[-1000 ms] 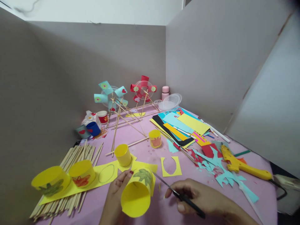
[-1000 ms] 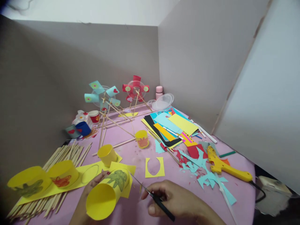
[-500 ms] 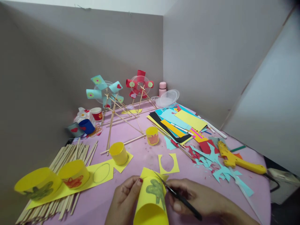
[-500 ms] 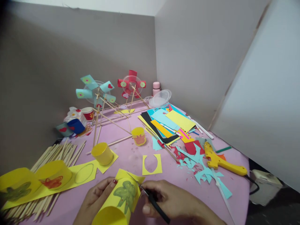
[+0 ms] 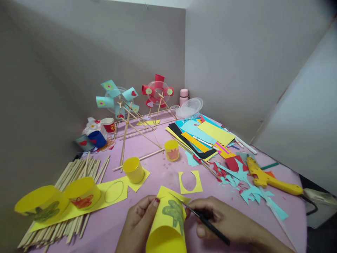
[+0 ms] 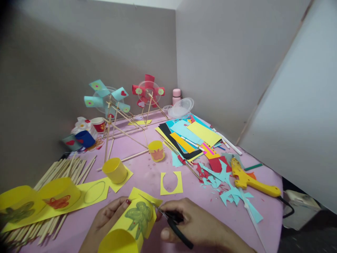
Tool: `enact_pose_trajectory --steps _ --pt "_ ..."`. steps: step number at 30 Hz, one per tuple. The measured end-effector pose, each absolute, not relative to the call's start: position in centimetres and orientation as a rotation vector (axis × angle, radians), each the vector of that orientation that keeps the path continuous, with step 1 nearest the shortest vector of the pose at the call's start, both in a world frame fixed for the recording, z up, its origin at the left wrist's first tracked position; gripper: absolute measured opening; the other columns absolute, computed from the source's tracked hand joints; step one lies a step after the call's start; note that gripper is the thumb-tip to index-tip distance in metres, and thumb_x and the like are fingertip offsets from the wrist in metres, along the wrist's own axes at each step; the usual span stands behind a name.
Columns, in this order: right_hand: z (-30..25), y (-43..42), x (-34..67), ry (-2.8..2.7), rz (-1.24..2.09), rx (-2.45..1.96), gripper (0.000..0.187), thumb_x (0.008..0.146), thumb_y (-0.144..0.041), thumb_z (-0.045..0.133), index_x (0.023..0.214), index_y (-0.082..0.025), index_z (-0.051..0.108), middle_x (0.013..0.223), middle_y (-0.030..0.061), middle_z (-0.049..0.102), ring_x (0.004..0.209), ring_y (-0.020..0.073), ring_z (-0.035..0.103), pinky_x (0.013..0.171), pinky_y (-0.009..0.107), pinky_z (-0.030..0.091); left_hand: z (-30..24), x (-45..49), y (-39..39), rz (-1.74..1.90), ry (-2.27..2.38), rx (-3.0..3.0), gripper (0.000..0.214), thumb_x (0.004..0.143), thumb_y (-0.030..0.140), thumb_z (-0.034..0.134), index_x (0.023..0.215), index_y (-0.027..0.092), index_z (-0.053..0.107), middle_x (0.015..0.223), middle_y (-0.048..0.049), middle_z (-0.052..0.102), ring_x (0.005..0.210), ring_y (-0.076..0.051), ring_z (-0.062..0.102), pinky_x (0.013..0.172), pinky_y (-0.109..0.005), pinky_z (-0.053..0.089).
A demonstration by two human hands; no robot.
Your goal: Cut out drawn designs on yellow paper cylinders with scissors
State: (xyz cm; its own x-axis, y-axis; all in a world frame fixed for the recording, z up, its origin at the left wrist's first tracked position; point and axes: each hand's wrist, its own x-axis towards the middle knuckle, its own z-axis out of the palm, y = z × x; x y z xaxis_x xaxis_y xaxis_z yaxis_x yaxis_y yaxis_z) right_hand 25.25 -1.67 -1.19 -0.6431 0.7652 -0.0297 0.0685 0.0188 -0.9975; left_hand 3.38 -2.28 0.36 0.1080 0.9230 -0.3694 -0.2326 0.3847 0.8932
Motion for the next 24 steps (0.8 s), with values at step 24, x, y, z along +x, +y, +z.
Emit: enact_pose_trajectory --steps 24 --pt "-1.73 -1.82 25.21 -1.679 1.824 -0.821 0.039 0.072 -0.045 0.071 0.096 -0.014 0.068 0.071 -0.0026 0.049 0.067 0.0131 0.040 0.056 0.021 0.033 0.56 3.15 -1.86 1.052 1.144 0.580 0.027 0.049 0.031 0.085 0.059 0.016 0.064 0.047 0.0025 0.063 0.039 -0.011 0.055 0.040 -0.021 0.043"
